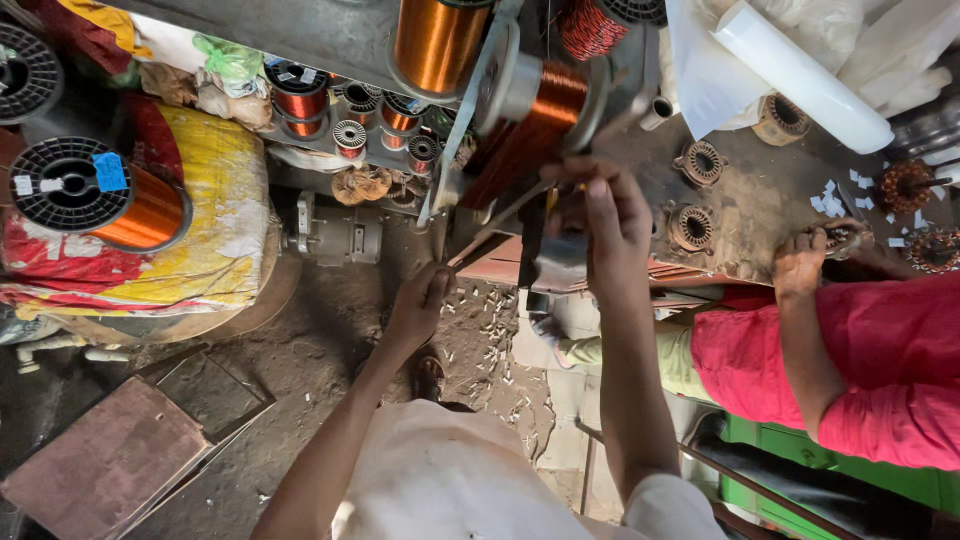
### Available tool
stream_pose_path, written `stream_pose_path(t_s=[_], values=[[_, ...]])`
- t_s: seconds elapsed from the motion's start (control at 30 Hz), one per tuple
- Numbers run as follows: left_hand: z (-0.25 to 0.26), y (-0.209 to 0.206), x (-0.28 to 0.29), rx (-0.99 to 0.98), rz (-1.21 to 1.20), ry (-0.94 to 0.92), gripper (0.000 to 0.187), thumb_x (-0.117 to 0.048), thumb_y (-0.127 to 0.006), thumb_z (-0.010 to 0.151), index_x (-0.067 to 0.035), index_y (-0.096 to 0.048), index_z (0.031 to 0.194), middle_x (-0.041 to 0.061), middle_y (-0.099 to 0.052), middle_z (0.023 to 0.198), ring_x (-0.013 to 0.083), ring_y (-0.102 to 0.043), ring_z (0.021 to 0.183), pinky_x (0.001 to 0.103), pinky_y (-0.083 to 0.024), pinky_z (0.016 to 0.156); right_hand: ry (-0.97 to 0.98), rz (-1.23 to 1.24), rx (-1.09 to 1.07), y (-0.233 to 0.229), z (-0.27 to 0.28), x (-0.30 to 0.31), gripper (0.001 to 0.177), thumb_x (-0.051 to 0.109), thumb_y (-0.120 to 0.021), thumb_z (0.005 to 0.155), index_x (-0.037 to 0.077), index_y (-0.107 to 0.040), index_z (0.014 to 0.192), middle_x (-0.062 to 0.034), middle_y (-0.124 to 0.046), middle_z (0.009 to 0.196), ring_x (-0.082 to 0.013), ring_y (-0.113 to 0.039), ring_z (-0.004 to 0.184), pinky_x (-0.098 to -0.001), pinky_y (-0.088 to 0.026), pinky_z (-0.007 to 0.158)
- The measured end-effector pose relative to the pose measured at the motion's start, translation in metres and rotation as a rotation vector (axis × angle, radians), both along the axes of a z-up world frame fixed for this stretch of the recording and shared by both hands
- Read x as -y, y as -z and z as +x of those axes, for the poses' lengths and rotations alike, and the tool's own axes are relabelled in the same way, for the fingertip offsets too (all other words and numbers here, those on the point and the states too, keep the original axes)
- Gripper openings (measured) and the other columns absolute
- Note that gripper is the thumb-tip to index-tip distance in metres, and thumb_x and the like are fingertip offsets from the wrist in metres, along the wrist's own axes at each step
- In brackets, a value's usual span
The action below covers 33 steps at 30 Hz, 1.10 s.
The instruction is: The person operates a wire winding machine to wrap copper wire onto a cylindrical core. They guide the wire with their hands, stop the machine to cut the wire with shears, and secure the end. The process is repeated multiple times.
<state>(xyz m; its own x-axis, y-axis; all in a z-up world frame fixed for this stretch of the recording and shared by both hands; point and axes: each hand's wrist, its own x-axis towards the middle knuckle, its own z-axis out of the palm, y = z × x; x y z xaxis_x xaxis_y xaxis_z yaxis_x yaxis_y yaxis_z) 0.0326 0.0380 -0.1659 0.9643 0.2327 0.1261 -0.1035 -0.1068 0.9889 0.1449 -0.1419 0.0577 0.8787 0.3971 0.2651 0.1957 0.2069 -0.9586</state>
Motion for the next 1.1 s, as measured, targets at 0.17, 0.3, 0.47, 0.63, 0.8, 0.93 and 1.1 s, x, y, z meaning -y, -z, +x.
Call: stream_pose_path(t_s=[0.17, 0.3, 0.47, 0.63, 0.8, 0.93, 1.1], values=[[-0.005, 0.017, 0.000, 0.029, 0.015, -0.049, 0.020, -0.018, -0.049, 0.111, -0.004, -0.061, 0.105, 0.010, -0.058, 0.079, 0.0183, -0.054, 0.067, 0.033, -0.046, 0.065, 0.284, -0.271, 0.403, 0.030, 0.036, 0.026, 0.022, 0.008, -0.054, 0.115, -0.002, -0.058, 0.134, -0.0162, -0.071, 0.124, -0.0141, -0.067, 0.091, -0.0290, -0.057, 0.082], [-0.019, 0.033, 0.009, -0.143, 0.040, -0.050, 0.015, -0.014, -0.051, 0.107, -0.005, -0.063, 0.108, 0.012, -0.059, 0.073, 0.0204, -0.057, 0.063, 0.035, -0.047, 0.062, 0.612, -0.595, 0.610, 0.080, 0.042, 0.093, 0.033, -0.006, -0.049, 0.102, 0.001, -0.062, 0.131, -0.0166, -0.072, 0.120, -0.0251, -0.076, 0.106, -0.0337, -0.062, 0.097], [-0.034, 0.047, 0.009, -0.067, 0.023, -0.075, 0.017, -0.008, -0.052, 0.100, -0.005, -0.062, 0.113, 0.012, -0.066, 0.080, 0.0199, -0.063, 0.068, 0.035, -0.050, 0.063, 0.197, -1.241, 0.752, 0.116, 0.061, 0.180, 0.060, 0.007, -0.071, 0.077, -0.005, -0.056, 0.133, -0.0326, -0.057, 0.132, -0.0492, -0.054, 0.124, -0.0503, -0.045, 0.103], [-0.043, 0.066, 0.001, 0.066, -0.019, -0.010, 0.016, -0.012, -0.048, 0.111, -0.004, -0.061, 0.110, 0.009, -0.067, 0.088, 0.0185, -0.063, 0.079, 0.034, -0.051, 0.073, 0.253, -1.493, 0.711, 0.192, 0.091, 0.179, 0.036, 0.020, -0.078, 0.083, 0.010, -0.068, 0.115, -0.0155, -0.071, 0.100, -0.0352, -0.069, 0.100, -0.0492, -0.053, 0.093], [-0.052, 0.078, -0.005, -0.167, -0.008, 0.029, 0.018, -0.016, -0.048, 0.108, -0.005, -0.061, 0.112, 0.008, -0.061, 0.081, 0.0161, -0.057, 0.074, 0.033, -0.047, 0.069, 0.431, -1.487, 0.639, 0.215, 0.076, 0.174, 0.024, 0.029, -0.079, 0.075, 0.015, -0.075, 0.094, -0.0117, -0.070, 0.075, -0.0349, -0.067, 0.067, -0.0479, -0.052, 0.059], [-0.057, 0.073, -0.002, -0.164, -0.059, 0.070, 0.024, -0.021, -0.047, 0.111, -0.004, -0.061, 0.103, 0.007, -0.058, 0.081, 0.0157, -0.054, 0.073, 0.033, -0.046, 0.068, 0.565, -1.368, 0.727, 0.186, 0.044, 0.184, 0.013, 0.025, -0.078, 0.078, 0.018, -0.074, 0.088, -0.0071, -0.067, 0.072, -0.0298, -0.067, 0.070, -0.0453, -0.051, 0.058], [-0.059, 0.064, 0.000, 0.079, -0.020, 0.064, 0.025, -0.023, -0.046, 0.112, -0.002, -0.057, 0.104, 0.006, -0.060, 0.090, 0.0141, -0.057, 0.083, 0.029, -0.048, 0.078, 0.682, -1.358, 0.795, 0.165, 0.032, 0.168, 0.009, 0.020, -0.078, 0.081, 0.017, -0.069, 0.081, -0.0039, -0.066, 0.076, -0.0265, -0.066, 0.072, -0.0432, -0.048, 0.057]])
